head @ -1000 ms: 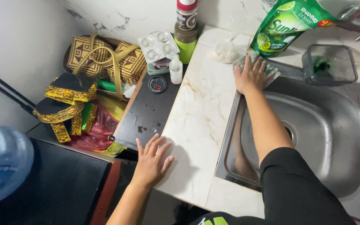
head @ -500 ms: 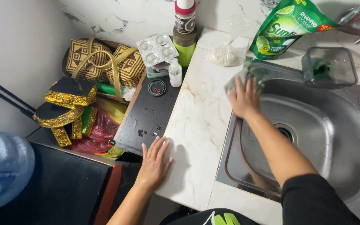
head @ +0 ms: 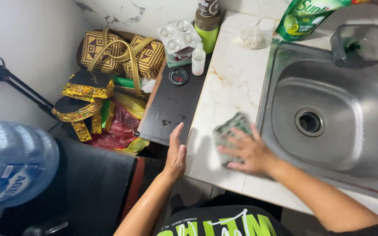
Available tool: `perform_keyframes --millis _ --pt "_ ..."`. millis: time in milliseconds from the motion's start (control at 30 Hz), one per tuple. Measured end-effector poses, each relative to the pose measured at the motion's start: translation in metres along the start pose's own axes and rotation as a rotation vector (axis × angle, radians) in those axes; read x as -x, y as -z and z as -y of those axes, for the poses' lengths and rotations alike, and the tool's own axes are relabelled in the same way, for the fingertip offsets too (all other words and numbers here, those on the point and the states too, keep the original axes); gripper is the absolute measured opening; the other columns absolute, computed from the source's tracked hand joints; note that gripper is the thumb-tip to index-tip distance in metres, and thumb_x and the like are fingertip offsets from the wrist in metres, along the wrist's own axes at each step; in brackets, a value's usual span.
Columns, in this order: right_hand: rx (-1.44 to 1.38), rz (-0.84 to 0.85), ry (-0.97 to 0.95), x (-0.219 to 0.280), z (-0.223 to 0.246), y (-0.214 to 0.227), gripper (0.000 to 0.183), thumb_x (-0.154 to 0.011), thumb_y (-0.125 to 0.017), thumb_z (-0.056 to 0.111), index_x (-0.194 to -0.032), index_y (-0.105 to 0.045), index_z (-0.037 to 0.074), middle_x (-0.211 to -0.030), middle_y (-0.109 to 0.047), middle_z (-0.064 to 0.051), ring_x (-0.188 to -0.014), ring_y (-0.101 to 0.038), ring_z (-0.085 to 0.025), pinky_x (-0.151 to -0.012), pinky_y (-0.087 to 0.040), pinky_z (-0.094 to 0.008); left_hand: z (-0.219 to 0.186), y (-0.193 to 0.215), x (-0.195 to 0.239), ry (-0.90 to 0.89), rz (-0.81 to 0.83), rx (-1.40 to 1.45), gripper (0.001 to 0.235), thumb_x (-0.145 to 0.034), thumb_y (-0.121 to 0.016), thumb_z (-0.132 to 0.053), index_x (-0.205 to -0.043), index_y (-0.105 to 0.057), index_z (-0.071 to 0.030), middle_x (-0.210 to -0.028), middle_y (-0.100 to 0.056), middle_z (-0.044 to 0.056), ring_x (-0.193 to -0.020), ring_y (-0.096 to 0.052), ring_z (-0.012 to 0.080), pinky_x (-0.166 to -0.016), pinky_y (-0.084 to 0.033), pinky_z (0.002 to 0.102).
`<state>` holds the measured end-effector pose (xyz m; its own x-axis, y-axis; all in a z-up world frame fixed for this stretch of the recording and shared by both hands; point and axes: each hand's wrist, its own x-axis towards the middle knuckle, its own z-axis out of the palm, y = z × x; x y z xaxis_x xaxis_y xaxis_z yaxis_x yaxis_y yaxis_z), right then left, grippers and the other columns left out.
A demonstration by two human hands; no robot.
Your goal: Washing various dishes in a sink and then wiping down the kitchen counter and cabinet edges with a cloth.
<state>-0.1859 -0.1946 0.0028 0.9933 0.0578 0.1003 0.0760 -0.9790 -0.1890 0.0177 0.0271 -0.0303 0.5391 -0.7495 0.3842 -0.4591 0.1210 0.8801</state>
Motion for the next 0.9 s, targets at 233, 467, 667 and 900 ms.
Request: perform_keyframes --millis 233,467,667,900 --pt "0.086 -0.099 -0.709 -0.091 -0.027 -0.015 0.065 -0.097 -0.048 0.061 -0.156 -0.039 0.036 -0.165 -0.024 -0.017 -0.152 -0.011 -0.046 -0.114 -0.004 -0.076 -0.008 0.043 0.023 0.050 0.046 0.102 0.078 -0.110 -0.029 -0.058 -0.153 -0.039 0.006 -0.156 -0.044 0.023 -0.150 -0.038 0.0345 -0.125 -0.025 0.042" --pt "0.095 -0.238 -0.309 -0.063 0.129 -0.029 0.061 -0.096 -0.055 0.055 -0.151 -0.047 0.030 -0.158 -0.042 -0.016 -0.148 -0.034 -0.042 -0.117 -0.018 -0.072 0.008 0.085 0.022 0.003 -0.025 0.041 0.072 -0.111 -0.025 -0.054 -0.147 -0.048 0.005 -0.150 -0.052 0.020 -0.145 -0.045 0.0332 -0.123 -0.029 0.041" --pt "0.301 -0.095 -1.018 0.144 0.047 -0.026 0.056 -0.103 -0.037 0.058 -0.155 -0.045 0.037 -0.164 -0.041 -0.013 -0.150 -0.034 -0.040 -0.120 -0.019 -0.068 0.010 0.104 0.014 -0.066 0.012 0.015 0.061 -0.114 -0.025 -0.045 -0.141 -0.054 0.002 -0.150 -0.052 0.020 -0.145 -0.047 0.0334 -0.124 -0.030 0.041" --pt "0.302 -0.271 -1.521 0.077 0.065 -0.042 0.058 -0.104 -0.040 0.052 -0.153 -0.046 0.020 -0.166 -0.029 -0.019 -0.148 -0.025 -0.047 -0.110 -0.010 -0.079 0.001 0.075 0.004 -0.112 0.173 0.072 0.057 -0.113 -0.029 -0.044 -0.141 -0.055 -0.001 -0.153 -0.048 0.021 -0.143 -0.046 0.0354 -0.122 -0.031 0.043"
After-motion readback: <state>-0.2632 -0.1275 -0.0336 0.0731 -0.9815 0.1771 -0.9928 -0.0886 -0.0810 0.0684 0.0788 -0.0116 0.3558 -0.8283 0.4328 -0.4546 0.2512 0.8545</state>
